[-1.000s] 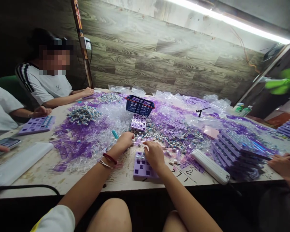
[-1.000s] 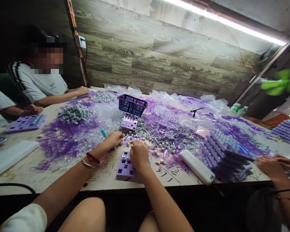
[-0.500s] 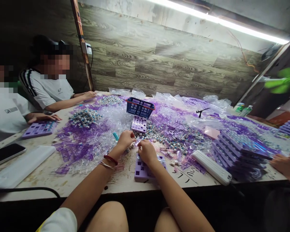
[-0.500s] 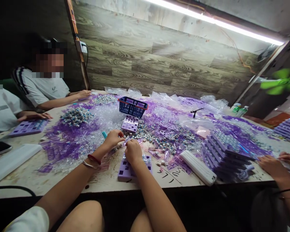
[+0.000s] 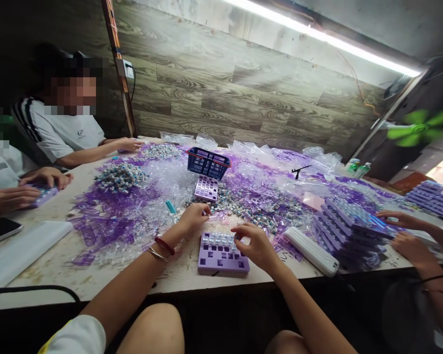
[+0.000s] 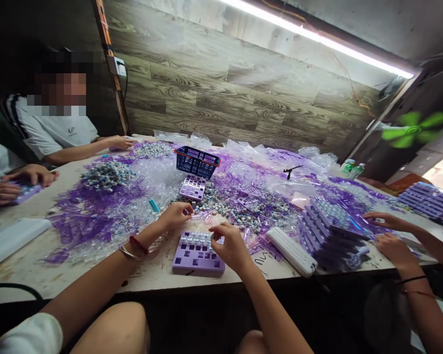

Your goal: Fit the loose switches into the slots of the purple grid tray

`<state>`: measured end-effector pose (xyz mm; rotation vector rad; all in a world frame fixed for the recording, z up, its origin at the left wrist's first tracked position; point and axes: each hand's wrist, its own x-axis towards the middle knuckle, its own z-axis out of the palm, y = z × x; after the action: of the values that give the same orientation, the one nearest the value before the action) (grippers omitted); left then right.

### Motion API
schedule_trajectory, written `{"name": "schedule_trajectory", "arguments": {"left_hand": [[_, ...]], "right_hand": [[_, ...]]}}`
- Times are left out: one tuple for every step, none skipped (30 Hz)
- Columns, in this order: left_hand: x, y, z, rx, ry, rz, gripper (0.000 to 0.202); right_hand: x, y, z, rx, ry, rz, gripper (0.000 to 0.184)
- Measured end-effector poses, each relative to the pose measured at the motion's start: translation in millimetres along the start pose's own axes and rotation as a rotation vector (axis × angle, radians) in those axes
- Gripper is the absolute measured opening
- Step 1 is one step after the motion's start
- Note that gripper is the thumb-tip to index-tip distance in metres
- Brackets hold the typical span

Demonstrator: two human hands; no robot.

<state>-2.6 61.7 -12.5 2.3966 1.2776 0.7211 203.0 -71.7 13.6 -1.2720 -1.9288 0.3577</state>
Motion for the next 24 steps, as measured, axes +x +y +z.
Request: {"name": "schedule_trajectory", "arguments": {"left_hand": [[0.0,-0.8,1.0,0.006,-0.006,-0.006,0.02],[0.1,-1.3,1.9,0.012,-0.009,-0.013,0.021],[0.1,-1.4,2.7,0.019,-0.009,-0.022,0.021],[0.1,-1.1,3.0,0.024,-0.006,-0.029,0.022],[0.2,-0.5,2.8,0.025,-0.004,-0.03,0.022],[0.2,0.2,2.0,0.025,-0.002,-0.031,0.022],[0.1,0.9,0.3,0.028,0.002,-0.036,0.021],[-0.1,1.3,-2.0,0.037,0.012,-0.051,0.021],[-0.5,1.3,-5.0,0.056,0.028,-0.081,0.021],[-1.1,0.7,-8.5,0.091,0.049,-0.123,0.02],[-1.9,-0.4,-12.3,0.142,0.071,-0.173,0.021],[-2.8,-2.2,-16.3,0.204,0.089,-0.225,0.022],[-3.7,-4.5,-20.3,0.266,0.095,-0.275,0.025],[-4.4,-7.2,-24.1,0.316,0.087,-0.322,0.028],[-4.9,-10.0,-27.5,0.349,0.07,-0.364,0.029],[-5.1,-12.9,-30.4,0.363,0.047,-0.398,0.03],[-4.9,-15.6,-32.8,0.359,0.024,-0.426,0.03],[-4.3,-18.1,-34.5,0.345,0.001,-0.447,0.029],[-3.6,-20.3,-35.7,0.328,-0.02,-0.464,0.028],[-2.7,-22.2,-36.3,0.312,-0.039,-0.475,0.026],[-1.8,-23.9,-36.4,0.295,-0.056,-0.484,0.025],[-1.1,-25.3,-36.3,0.278,-0.071,-0.491,0.024],[-0.6,-26.4,-36.1,0.262,-0.08,-0.495,0.023],[-0.4,-27.3,-35.9,0.247,-0.084,-0.495,0.023]], "right_hand": [[-3.6,0.5,-2.9,0.0,-0.033,-0.003,0.026],[-6.4,0.7,-5.1,0.001,-0.062,-0.004,0.025],[-8.4,0.5,-6.6,0.001,-0.089,-0.005,0.024],[-9.7,-0.1,-7.4,0.0,-0.114,-0.005,0.023],[-10.3,-1.0,-7.4,-0.005,-0.135,-0.006,0.022],[-10.3,-2.3,-6.6,-0.016,-0.154,-0.008,0.022],[-10.0,-3.8,-5.2,-0.033,-0.172,-0.008,0.022],[-9.3,-5.4,-3.2,-0.056,-0.188,-0.006,0.022],[-8.4,-7.0,-0.9,-0.082,-0.205,-0.003,0.022],[-7.4,-8.6,1.6,-0.111,-0.22,-0.001,0.022],[-6.5,-10.1,4.1,-0.139,-0.231,0.002,0.021],[-5.5,-11.2,6.4,-0.164,-0.238,0.005,0.021],[-4.7,-12.0,8.6,-0.182,-0.239,0.009,0.02],[-4.1,-12.4,10.4,-0.191,-0.236,0.013,0.018],[-3.6,-12.3,11.8,-0.193,-0.232,0.017,0.017],[-3.3,-11.8,12.8,-0.189,-0.228,0.02,0.017],[-3.2,-11.1,13.5,-0.183,-0.228,0.021,0.016],[-3.3,-10.2,13.9,-0.179,-0.231,0.018,0.016],[-3.4,-9.4,14.0,-0.18,-0.236,0.013,0.016],[-3.6,-8.9,14.0,-0.186,-0.239,0.007,0.016],[-3.7,-8.7,13.8,-0.198,-0.24,0.0,0.016],[-3.9,-8.9,13.5,-0.213,-0.239,-0.008,0.016],[-4.1,-9.5,13.3,-0.229,-0.239,-0.014,0.017],[-4.2,-10.2,13.2,-0.245,-0.237,-0.021,0.017]]}}
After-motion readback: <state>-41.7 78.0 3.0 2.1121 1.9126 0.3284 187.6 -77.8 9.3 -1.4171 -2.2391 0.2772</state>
